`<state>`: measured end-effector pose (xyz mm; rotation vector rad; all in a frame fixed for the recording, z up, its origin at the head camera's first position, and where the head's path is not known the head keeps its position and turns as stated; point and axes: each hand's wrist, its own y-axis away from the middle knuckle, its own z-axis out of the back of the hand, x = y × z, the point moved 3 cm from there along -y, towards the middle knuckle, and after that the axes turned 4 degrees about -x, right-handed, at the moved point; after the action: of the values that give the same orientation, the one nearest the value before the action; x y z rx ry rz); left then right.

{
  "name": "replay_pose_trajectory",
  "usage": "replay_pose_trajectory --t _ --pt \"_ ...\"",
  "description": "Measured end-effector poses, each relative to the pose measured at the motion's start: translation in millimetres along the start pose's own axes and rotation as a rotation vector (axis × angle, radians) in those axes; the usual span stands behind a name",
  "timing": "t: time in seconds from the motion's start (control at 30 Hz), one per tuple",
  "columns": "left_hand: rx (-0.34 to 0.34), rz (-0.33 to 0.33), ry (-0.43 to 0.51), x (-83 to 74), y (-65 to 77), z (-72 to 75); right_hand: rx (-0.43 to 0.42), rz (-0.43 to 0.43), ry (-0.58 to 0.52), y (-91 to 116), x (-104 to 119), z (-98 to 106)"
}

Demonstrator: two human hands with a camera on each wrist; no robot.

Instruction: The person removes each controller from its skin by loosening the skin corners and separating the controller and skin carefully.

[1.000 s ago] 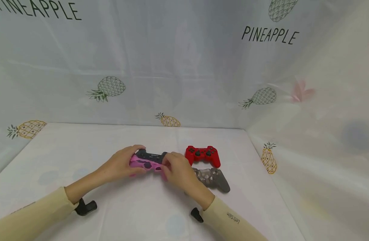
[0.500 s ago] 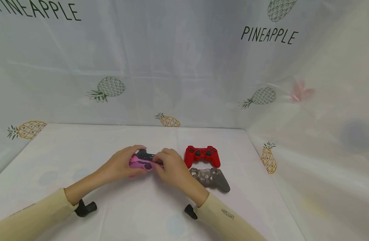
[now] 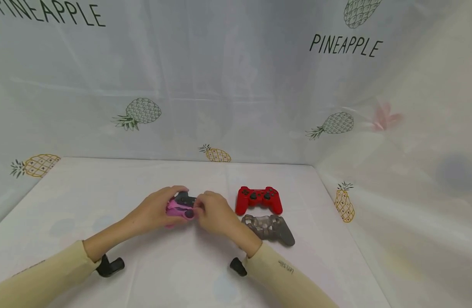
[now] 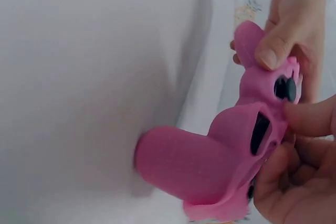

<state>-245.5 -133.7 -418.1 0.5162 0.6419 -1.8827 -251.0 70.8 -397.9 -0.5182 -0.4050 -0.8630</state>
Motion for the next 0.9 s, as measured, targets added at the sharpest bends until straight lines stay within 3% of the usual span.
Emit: replay_pose_trajectory --t 0.23,0.33,0.9 --pt "0.008 0.007 -0.001 -2.1 -1.9 -0.6 0.148 -0.188 -0.342 -1 -24 3" --pt "0.018 0.016 0.004 -3.7 -4.1 0.1 0.173 -0.218 -0.418 0 -31 4" --pt "0.026 0.028 0.000 -2.0 -9.1 1.7 0.224 -0.019 -0.489 5 -44 0"
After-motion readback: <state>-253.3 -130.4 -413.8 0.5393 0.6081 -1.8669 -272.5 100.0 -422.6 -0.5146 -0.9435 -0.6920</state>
